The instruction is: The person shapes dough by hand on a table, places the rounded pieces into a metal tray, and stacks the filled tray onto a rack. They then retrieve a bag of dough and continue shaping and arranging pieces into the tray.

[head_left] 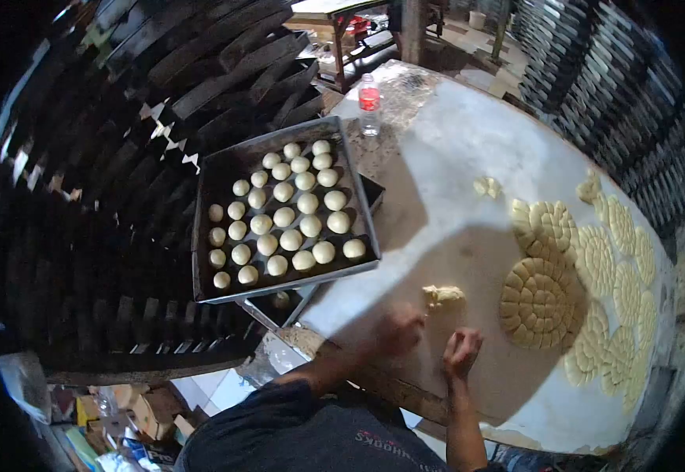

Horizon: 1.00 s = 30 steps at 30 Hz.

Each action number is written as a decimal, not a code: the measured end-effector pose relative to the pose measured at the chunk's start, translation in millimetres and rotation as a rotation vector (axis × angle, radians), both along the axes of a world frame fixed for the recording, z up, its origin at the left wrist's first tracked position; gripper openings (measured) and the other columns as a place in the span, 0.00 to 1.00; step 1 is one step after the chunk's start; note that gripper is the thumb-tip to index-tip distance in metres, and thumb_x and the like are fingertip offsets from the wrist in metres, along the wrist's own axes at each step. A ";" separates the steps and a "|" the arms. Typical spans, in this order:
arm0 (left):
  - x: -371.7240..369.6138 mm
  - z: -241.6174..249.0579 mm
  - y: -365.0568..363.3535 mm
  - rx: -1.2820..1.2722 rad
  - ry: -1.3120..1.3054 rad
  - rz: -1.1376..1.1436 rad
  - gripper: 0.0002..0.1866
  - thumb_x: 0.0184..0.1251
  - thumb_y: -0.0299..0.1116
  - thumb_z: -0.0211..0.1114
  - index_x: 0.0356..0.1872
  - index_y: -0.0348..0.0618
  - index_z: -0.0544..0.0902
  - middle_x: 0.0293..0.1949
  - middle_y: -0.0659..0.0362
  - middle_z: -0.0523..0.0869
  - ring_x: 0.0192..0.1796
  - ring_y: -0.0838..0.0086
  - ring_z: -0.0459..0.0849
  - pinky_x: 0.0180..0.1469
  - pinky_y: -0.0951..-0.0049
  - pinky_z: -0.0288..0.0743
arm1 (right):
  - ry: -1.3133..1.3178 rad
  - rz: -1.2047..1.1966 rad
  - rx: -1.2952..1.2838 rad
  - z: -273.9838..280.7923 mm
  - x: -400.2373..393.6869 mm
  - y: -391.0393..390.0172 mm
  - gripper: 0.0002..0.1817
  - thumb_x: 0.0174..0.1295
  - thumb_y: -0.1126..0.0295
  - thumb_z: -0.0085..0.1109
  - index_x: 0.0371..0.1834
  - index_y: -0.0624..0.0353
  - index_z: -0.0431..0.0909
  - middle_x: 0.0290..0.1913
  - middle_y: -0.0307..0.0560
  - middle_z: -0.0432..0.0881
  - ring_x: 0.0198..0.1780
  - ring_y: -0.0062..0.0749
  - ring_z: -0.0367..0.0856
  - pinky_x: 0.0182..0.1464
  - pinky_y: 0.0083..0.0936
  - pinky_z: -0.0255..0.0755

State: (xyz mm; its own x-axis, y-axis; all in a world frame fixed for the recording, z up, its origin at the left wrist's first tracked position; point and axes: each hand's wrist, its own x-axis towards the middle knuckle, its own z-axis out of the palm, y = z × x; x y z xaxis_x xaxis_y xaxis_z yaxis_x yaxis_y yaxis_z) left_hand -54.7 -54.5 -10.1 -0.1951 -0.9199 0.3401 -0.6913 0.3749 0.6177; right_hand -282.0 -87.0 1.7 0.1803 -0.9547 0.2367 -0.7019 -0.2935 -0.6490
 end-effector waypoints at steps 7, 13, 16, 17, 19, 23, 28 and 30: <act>110.9 21.8 126.7 0.444 0.183 -0.148 0.22 0.63 0.28 0.63 0.60 0.43 0.75 0.59 0.47 0.76 0.62 0.51 0.74 0.67 0.53 0.67 | 0.014 -0.151 0.772 19.7 -110.5 26.1 0.10 0.65 0.65 0.55 0.37 0.61 0.77 0.34 0.50 0.79 0.39 0.43 0.81 0.38 0.39 0.80; 387.2 220.5 46.3 0.087 -0.588 0.532 0.22 0.58 0.31 0.65 0.56 0.44 0.78 0.50 0.50 0.80 0.56 0.50 0.78 0.69 0.41 0.53 | -0.414 -0.197 0.441 131.8 88.0 -24.6 0.19 0.70 0.58 0.50 0.47 0.65 0.78 0.40 0.50 0.79 0.41 0.35 0.81 0.40 0.31 0.82; 485.3 139.5 0.6 0.134 -0.626 0.703 0.14 0.63 0.33 0.60 0.49 0.44 0.83 0.50 0.50 0.83 0.58 0.58 0.79 0.67 0.43 0.60 | -0.280 0.340 0.286 219.5 282.9 -46.3 0.19 0.68 0.63 0.54 0.55 0.66 0.75 0.50 0.56 0.80 0.50 0.44 0.81 0.54 0.37 0.75; 505.5 121.0 -8.9 0.234 -0.759 0.605 0.12 0.63 0.32 0.59 0.46 0.44 0.84 0.49 0.51 0.84 0.56 0.59 0.80 0.66 0.45 0.62 | -0.295 0.548 0.076 221.9 332.1 -57.2 0.20 0.66 0.66 0.56 0.59 0.65 0.73 0.53 0.60 0.79 0.54 0.50 0.80 0.60 0.40 0.71; 503.8 132.3 -11.9 0.375 -0.807 0.583 0.10 0.61 0.31 0.60 0.41 0.44 0.86 0.48 0.52 0.85 0.53 0.58 0.82 0.66 0.55 0.66 | -0.150 0.729 -0.257 249.9 433.6 -72.0 0.25 0.60 0.73 0.64 0.60 0.63 0.71 0.54 0.62 0.77 0.57 0.51 0.78 0.59 0.40 0.72; 520.2 84.8 -22.5 0.489 -0.575 0.659 0.11 0.59 0.36 0.62 0.41 0.49 0.87 0.43 0.58 0.85 0.53 0.61 0.81 0.62 0.47 0.68 | -0.113 0.868 -0.086 162.6 578.6 -129.2 0.19 0.61 0.61 0.65 0.51 0.59 0.77 0.53 0.53 0.79 0.58 0.52 0.77 0.61 0.42 0.71; 507.5 153.7 -6.4 0.384 -0.928 0.292 0.15 0.62 0.42 0.62 0.41 0.40 0.85 0.46 0.48 0.84 0.52 0.55 0.82 0.59 0.48 0.71 | 0.078 0.794 -0.409 163.5 524.2 -118.8 0.18 0.59 0.62 0.65 0.47 0.62 0.79 0.55 0.52 0.78 0.64 0.48 0.71 0.65 0.41 0.68; 513.8 152.8 -23.9 0.645 -0.928 0.146 0.27 0.63 0.50 0.62 0.57 0.42 0.80 0.52 0.45 0.82 0.61 0.51 0.77 0.61 0.41 0.68 | -0.100 0.748 -0.412 186.4 443.4 -108.2 0.15 0.57 0.67 0.64 0.47 0.60 0.79 0.50 0.52 0.79 0.58 0.51 0.75 0.62 0.41 0.70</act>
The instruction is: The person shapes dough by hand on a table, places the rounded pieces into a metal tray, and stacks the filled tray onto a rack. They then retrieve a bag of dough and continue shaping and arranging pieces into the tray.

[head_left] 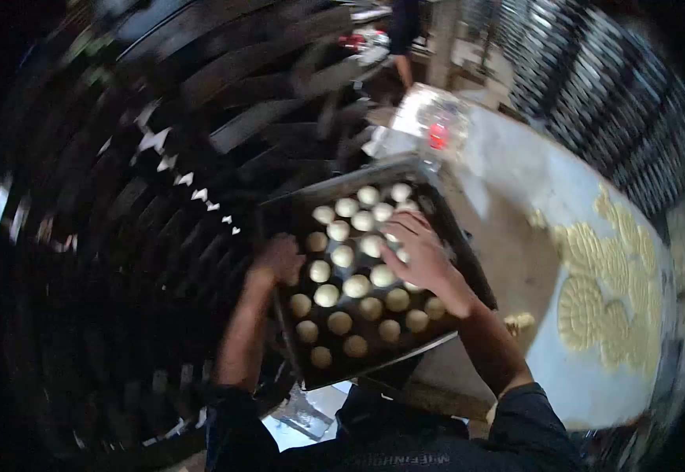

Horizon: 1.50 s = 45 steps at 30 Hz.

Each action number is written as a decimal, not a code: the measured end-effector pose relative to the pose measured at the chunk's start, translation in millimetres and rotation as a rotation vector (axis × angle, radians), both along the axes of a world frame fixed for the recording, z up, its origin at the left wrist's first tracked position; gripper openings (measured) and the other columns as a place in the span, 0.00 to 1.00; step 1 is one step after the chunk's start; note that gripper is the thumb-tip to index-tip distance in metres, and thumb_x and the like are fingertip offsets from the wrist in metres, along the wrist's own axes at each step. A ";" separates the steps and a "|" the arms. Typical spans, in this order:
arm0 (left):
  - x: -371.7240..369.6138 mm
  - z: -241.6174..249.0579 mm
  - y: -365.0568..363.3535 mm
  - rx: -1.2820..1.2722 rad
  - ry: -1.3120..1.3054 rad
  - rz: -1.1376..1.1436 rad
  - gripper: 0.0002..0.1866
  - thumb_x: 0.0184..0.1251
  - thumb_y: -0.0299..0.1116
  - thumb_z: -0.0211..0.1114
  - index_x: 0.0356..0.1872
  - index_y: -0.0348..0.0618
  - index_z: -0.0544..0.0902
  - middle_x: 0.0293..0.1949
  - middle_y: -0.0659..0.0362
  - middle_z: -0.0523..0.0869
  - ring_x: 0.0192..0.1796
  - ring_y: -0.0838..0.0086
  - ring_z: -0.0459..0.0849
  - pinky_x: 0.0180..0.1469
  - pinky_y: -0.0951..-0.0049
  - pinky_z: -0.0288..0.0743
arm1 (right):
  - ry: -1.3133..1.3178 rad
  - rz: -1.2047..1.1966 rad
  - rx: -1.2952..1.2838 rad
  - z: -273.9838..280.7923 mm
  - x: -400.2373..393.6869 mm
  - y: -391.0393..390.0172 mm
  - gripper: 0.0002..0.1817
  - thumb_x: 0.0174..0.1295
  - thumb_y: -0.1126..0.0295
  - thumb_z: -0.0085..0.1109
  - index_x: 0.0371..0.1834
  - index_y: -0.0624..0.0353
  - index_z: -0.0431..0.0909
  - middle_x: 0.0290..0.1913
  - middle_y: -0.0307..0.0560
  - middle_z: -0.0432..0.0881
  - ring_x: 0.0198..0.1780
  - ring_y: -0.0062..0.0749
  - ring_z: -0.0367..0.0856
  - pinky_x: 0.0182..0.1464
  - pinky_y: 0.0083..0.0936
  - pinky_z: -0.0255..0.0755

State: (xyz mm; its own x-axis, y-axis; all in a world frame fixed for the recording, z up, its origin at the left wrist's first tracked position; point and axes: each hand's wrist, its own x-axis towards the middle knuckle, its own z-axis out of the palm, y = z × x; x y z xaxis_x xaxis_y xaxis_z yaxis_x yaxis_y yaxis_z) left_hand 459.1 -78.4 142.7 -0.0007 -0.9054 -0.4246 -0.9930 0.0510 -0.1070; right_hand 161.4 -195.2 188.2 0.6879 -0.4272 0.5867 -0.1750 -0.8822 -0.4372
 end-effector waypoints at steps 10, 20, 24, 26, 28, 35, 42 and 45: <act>-360.4 65.6 -265.8 -0.315 0.645 -0.510 0.40 0.53 0.48 0.76 0.66 0.44 0.70 0.57 0.46 0.79 0.58 0.53 0.79 0.60 0.54 0.74 | -0.039 -0.940 0.298 -172.1 -395.0 90.9 0.07 0.58 0.71 0.57 0.36 0.62 0.74 0.33 0.51 0.76 0.35 0.48 0.77 0.40 0.41 0.72; -566.2 -207.1 -473.1 -0.651 0.453 -0.050 0.43 0.48 0.54 0.79 0.59 0.35 0.71 0.52 0.40 0.82 0.52 0.52 0.83 0.52 0.57 0.79 | 0.086 -1.259 0.271 -202.3 -557.2 183.4 0.09 0.55 0.68 0.57 0.34 0.60 0.74 0.36 0.56 0.73 0.39 0.52 0.74 0.44 0.46 0.65; -567.6 -180.2 -461.6 -0.303 0.663 0.129 0.38 0.55 0.60 0.72 0.53 0.35 0.76 0.42 0.42 0.87 0.48 0.52 0.85 0.50 0.57 0.79 | 0.120 -1.267 0.374 -178.0 -552.4 167.6 0.09 0.54 0.67 0.58 0.34 0.60 0.73 0.36 0.56 0.73 0.40 0.51 0.73 0.43 0.46 0.64; -578.1 -156.7 -404.8 -0.362 1.000 0.400 0.37 0.61 0.62 0.67 0.55 0.37 0.76 0.38 0.50 0.87 0.44 0.66 0.86 0.41 0.66 0.79 | 0.132 -1.263 0.390 -183.3 -554.9 170.3 0.10 0.53 0.65 0.57 0.34 0.58 0.73 0.36 0.53 0.73 0.40 0.47 0.73 0.46 0.46 0.63; -569.3 -145.0 -332.2 -0.483 1.220 0.539 0.33 0.65 0.60 0.65 0.56 0.39 0.76 0.35 0.55 0.85 0.37 0.75 0.84 0.35 0.73 0.76 | 0.108 -1.256 0.369 -186.3 -554.7 172.3 0.10 0.52 0.65 0.58 0.34 0.58 0.73 0.36 0.53 0.73 0.41 0.48 0.73 0.46 0.46 0.63; -514.7 -187.8 -107.6 -1.061 1.728 0.276 0.22 0.65 0.44 0.72 0.50 0.39 0.78 0.35 0.60 0.82 0.33 0.76 0.80 0.37 0.74 0.77 | 0.186 -1.327 0.225 -212.5 -548.1 174.5 0.12 0.53 0.63 0.58 0.33 0.60 0.72 0.38 0.53 0.74 0.46 0.52 0.73 0.46 0.49 0.63; -493.8 -144.0 34.9 -0.752 1.164 0.116 0.24 0.52 0.38 0.80 0.50 0.42 0.82 0.40 0.52 0.88 0.43 0.64 0.87 0.45 0.65 0.80 | -0.285 -0.777 0.870 -173.4 -436.4 177.4 0.19 0.62 0.60 0.53 0.49 0.63 0.76 0.39 0.59 0.84 0.43 0.56 0.84 0.54 0.47 0.73; -487.2 -143.5 48.6 -0.431 1.115 -0.003 0.27 0.52 0.46 0.78 0.51 0.42 0.83 0.45 0.48 0.87 0.47 0.55 0.87 0.49 0.61 0.80 | -0.182 -0.805 0.829 -188.6 -338.2 190.7 0.22 0.65 0.56 0.56 0.52 0.64 0.73 0.44 0.63 0.84 0.45 0.63 0.84 0.47 0.49 0.76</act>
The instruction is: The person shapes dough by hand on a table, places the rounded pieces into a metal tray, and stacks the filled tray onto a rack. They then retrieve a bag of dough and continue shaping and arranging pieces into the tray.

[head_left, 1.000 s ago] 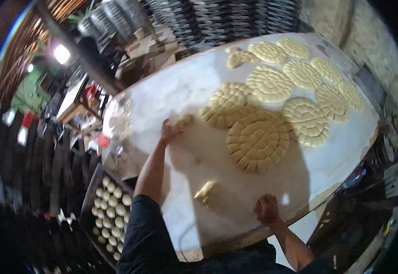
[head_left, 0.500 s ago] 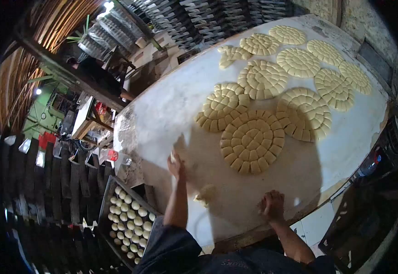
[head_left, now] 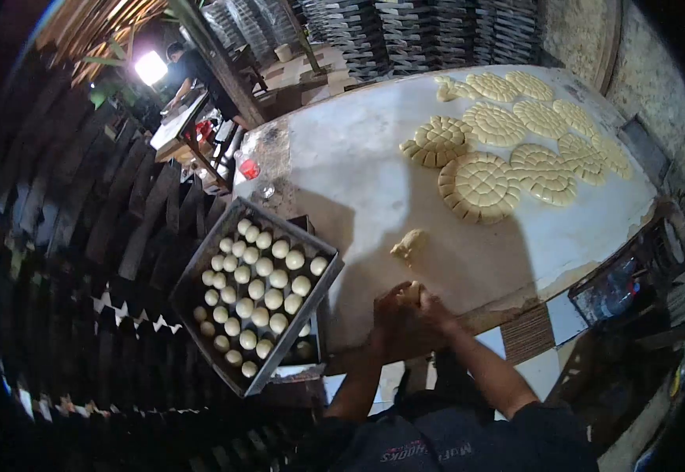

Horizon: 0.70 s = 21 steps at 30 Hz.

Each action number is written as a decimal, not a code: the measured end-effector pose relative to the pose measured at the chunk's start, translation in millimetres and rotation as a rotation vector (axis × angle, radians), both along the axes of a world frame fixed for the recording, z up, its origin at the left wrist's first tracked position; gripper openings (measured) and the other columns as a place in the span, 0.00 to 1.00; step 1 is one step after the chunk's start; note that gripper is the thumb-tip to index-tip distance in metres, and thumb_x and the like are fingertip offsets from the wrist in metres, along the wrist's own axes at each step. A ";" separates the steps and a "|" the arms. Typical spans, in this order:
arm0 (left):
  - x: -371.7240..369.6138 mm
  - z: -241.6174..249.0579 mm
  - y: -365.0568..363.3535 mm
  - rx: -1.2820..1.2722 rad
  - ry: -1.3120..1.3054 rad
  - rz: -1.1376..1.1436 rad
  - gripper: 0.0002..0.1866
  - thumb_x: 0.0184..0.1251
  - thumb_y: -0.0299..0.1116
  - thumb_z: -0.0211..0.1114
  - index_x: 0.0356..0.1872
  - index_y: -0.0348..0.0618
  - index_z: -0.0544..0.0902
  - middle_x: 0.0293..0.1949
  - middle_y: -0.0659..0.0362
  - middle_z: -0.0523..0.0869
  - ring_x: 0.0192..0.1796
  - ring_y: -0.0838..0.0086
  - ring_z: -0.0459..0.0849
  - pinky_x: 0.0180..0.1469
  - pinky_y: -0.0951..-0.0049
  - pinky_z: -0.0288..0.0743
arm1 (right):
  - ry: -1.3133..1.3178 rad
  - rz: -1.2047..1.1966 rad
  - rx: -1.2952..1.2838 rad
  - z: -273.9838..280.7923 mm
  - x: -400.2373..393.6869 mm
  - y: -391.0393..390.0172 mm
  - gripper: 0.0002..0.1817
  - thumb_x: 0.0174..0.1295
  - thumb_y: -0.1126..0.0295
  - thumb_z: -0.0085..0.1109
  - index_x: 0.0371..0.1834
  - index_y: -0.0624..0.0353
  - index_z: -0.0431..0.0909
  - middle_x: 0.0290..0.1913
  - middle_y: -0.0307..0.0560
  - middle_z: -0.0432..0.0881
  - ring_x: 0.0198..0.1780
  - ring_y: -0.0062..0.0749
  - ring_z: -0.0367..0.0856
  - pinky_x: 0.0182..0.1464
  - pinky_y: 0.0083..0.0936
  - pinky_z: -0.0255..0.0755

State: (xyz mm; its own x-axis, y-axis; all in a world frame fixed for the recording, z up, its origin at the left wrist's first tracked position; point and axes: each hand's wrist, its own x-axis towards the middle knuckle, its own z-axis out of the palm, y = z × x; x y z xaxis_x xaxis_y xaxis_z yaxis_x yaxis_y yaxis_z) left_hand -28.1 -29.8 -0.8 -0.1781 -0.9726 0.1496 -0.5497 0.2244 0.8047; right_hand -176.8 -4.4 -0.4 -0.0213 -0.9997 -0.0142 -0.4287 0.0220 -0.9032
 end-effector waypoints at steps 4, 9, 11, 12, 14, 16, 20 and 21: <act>33.2 -0.8 3.8 -0.183 0.023 -0.204 0.36 0.49 0.53 0.78 0.58 0.45 0.79 0.48 0.46 0.86 0.50 0.50 0.85 0.52 0.58 0.80 | 0.075 -0.264 -0.091 -0.6 37.1 6.7 0.23 0.67 0.57 0.59 0.56 0.62 0.70 0.43 0.61 0.84 0.43 0.58 0.85 0.45 0.48 0.77; 50.3 40.8 43.6 -0.019 -0.059 -0.122 0.39 0.49 0.54 0.78 0.60 0.46 0.75 0.46 0.47 0.85 0.48 0.50 0.85 0.52 0.58 0.79 | -0.382 -0.599 -0.094 -48.6 -35.0 5.6 0.20 0.71 0.54 0.54 0.52 0.59 0.68 0.38 0.44 0.80 0.40 0.33 0.80 0.43 0.35 0.75; 57.5 38.2 44.9 0.244 0.006 0.088 0.36 0.50 0.55 0.76 0.57 0.45 0.76 0.46 0.46 0.83 0.54 0.49 0.81 0.59 0.52 0.72 | -0.550 -0.741 -0.174 -19.6 -79.7 14.3 0.20 0.71 0.53 0.55 0.50 0.61 0.70 0.39 0.46 0.78 0.42 0.28 0.75 0.45 0.29 0.72; 63.8 19.5 46.3 0.256 -0.004 0.088 0.36 0.50 0.55 0.76 0.57 0.45 0.76 0.46 0.46 0.83 0.54 0.49 0.81 0.59 0.52 0.72 | -0.554 -0.747 -0.159 1.0 -95.4 26.3 0.20 0.71 0.53 0.55 0.50 0.61 0.70 0.39 0.46 0.78 0.42 0.28 0.75 0.45 0.29 0.72; 79.3 -28.9 50.7 -0.260 -0.367 -0.053 0.30 0.51 0.55 0.73 0.49 0.44 0.79 0.45 0.46 0.82 0.58 0.48 0.75 0.63 0.46 0.62 | -0.228 -0.595 -0.128 34.3 -128.4 38.7 0.22 0.67 0.54 0.58 0.51 0.63 0.72 0.43 0.50 0.77 0.46 0.36 0.76 0.53 0.39 0.70; 96.4 -24.0 36.0 -0.215 -0.422 -0.160 0.28 0.52 0.55 0.72 0.45 0.43 0.80 0.44 0.47 0.81 0.58 0.48 0.73 0.61 0.44 0.60 | 0.338 -0.117 -0.139 12.6 -183.9 52.4 0.22 0.64 0.55 0.59 0.50 0.64 0.73 0.46 0.55 0.76 0.50 0.44 0.75 0.56 0.47 0.67; 69.8 30.4 -34.1 -0.061 -0.701 0.044 0.21 0.53 0.50 0.73 0.34 0.43 0.81 0.39 0.50 0.80 0.50 0.50 0.75 0.54 0.47 0.65 | 0.886 0.350 -0.528 -34.8 -229.5 0.9 0.22 0.56 0.58 0.61 0.48 0.65 0.74 0.55 0.67 0.71 0.57 0.63 0.68 0.63 0.61 0.55; 51.3 33.3 -50.0 -0.240 -0.528 0.095 0.19 0.52 0.47 0.74 0.33 0.42 0.81 0.37 0.51 0.82 0.47 0.53 0.77 0.51 0.52 0.68 | 0.949 0.374 -0.440 -13.2 -213.7 -20.9 0.24 0.54 0.58 0.61 0.46 0.67 0.74 0.56 0.70 0.69 0.60 0.65 0.65 0.68 0.58 0.54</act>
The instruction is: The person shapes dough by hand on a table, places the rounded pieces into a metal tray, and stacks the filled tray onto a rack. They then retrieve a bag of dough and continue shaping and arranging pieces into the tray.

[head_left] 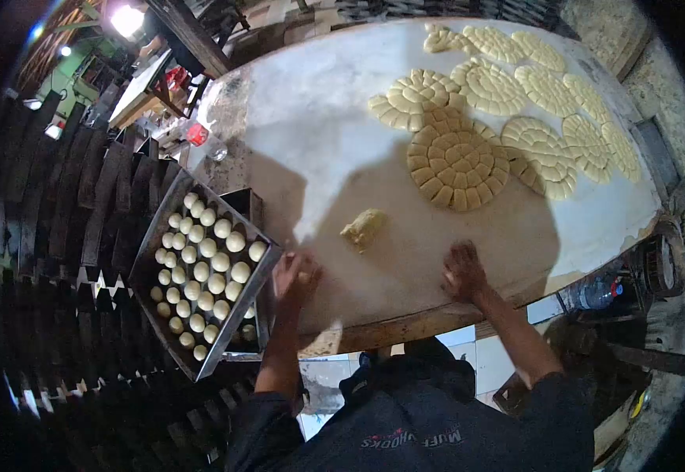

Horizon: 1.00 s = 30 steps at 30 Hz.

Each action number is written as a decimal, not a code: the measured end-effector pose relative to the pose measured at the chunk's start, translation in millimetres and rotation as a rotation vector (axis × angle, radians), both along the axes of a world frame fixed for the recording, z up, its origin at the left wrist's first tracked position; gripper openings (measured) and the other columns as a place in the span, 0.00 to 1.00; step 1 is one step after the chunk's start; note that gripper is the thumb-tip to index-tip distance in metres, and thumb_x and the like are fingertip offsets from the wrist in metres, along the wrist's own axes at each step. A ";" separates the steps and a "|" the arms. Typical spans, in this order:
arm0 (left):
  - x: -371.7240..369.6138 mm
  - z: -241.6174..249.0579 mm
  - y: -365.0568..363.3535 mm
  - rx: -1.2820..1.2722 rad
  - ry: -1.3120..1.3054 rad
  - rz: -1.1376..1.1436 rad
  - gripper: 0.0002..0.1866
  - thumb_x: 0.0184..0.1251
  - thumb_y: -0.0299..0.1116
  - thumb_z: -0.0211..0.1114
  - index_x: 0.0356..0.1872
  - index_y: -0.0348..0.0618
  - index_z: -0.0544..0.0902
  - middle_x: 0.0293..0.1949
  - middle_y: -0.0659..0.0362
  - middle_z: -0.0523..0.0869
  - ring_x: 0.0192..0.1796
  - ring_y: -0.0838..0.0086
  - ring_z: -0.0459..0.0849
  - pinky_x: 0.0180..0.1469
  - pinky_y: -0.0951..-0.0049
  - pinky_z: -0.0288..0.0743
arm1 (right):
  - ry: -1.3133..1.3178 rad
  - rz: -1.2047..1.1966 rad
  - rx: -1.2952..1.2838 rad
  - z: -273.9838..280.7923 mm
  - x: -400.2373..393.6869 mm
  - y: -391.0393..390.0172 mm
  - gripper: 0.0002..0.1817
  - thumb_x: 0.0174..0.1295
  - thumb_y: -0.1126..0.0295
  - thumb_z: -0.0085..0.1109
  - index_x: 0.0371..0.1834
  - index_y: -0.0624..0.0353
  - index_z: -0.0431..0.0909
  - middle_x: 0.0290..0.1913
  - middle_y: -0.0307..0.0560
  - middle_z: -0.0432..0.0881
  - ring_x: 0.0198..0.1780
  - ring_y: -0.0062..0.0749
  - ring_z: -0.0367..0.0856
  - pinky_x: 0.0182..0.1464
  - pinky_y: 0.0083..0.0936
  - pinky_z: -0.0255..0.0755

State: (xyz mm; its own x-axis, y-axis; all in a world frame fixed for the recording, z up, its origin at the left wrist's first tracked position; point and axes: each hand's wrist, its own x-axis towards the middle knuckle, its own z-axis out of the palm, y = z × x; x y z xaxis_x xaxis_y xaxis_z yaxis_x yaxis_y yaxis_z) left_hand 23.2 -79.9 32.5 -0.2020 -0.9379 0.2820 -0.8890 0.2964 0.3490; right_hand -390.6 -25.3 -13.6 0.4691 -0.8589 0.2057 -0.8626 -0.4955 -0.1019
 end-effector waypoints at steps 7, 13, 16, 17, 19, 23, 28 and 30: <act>-112.9 -16.0 44.2 -0.154 -0.014 -0.227 0.09 0.59 0.36 0.69 0.35 0.44 0.81 0.38 0.53 0.81 0.46 0.56 0.78 0.51 0.56 0.70 | -0.370 0.203 0.149 -3.6 89.9 22.9 0.15 0.56 0.66 0.58 0.40 0.68 0.76 0.45 0.63 0.77 0.56 0.59 0.71 0.69 0.52 0.58; 6.0 -36.3 46.6 0.255 -0.142 -0.025 0.12 0.65 0.35 0.64 0.47 0.45 0.80 0.47 0.52 0.81 0.52 0.58 0.78 0.55 0.58 0.71 | -0.195 0.373 0.205 24.4 -8.6 -29.9 0.14 0.57 0.67 0.59 0.39 0.69 0.77 0.45 0.63 0.76 0.56 0.58 0.71 0.70 0.50 0.59; -14.0 -42.6 -30.2 0.004 0.222 0.178 0.06 0.64 0.32 0.62 0.38 0.44 0.81 0.38 0.50 0.81 0.45 0.56 0.78 0.50 0.56 0.71 | -0.245 0.139 0.097 9.0 35.6 -69.0 0.14 0.59 0.67 0.57 0.39 0.70 0.77 0.45 0.64 0.76 0.57 0.58 0.71 0.71 0.49 0.59; -32.2 -48.9 -47.4 -0.021 0.301 0.201 0.05 0.64 0.31 0.61 0.36 0.43 0.81 0.35 0.49 0.81 0.43 0.55 0.78 0.49 0.55 0.71 | -0.288 0.071 -0.014 4.1 54.9 -78.3 0.14 0.59 0.67 0.57 0.38 0.69 0.78 0.44 0.64 0.77 0.56 0.58 0.72 0.71 0.49 0.60; -78.2 -31.0 -39.2 0.034 0.264 0.319 0.05 0.65 0.31 0.60 0.37 0.44 0.82 0.37 0.51 0.82 0.45 0.56 0.79 0.51 0.54 0.71 | -0.357 0.031 0.040 10.9 86.1 -61.5 0.14 0.59 0.66 0.57 0.38 0.69 0.78 0.44 0.64 0.77 0.55 0.58 0.72 0.71 0.50 0.60; -79.4 -21.8 49.4 0.186 0.060 0.023 0.11 0.71 0.35 0.55 0.47 0.46 0.82 0.48 0.48 0.81 0.58 0.51 0.77 0.62 0.53 0.70 | -0.405 0.354 0.194 0.8 54.7 -10.2 0.14 0.56 0.68 0.61 0.38 0.70 0.76 0.44 0.65 0.76 0.57 0.61 0.71 0.70 0.51 0.60; 3.0 -32.3 6.8 0.141 0.080 0.315 0.12 0.66 0.39 0.63 0.43 0.44 0.81 0.41 0.50 0.84 0.50 0.54 0.81 0.57 0.53 0.72 | -0.130 0.304 0.110 17.7 20.9 -77.9 0.12 0.54 0.71 0.59 0.38 0.69 0.75 0.44 0.64 0.75 0.55 0.61 0.71 0.71 0.52 0.59; -20.9 -27.7 -45.2 -0.050 0.106 0.282 0.08 0.62 0.36 0.66 0.37 0.44 0.81 0.37 0.51 0.82 0.43 0.52 0.80 0.47 0.55 0.73 | -0.362 0.080 0.046 10.0 63.4 -99.5 0.12 0.54 0.69 0.58 0.36 0.67 0.76 0.41 0.64 0.77 0.53 0.60 0.74 0.68 0.50 0.62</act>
State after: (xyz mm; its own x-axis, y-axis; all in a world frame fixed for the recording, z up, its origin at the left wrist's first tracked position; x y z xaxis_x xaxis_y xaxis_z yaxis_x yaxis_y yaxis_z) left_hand 2.3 -125.1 4.8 0.0971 -0.9372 0.3349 -0.8979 0.0627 0.4357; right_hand -327.2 -124.8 -3.7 0.4390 -0.8347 0.3325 -0.7254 -0.5477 -0.4171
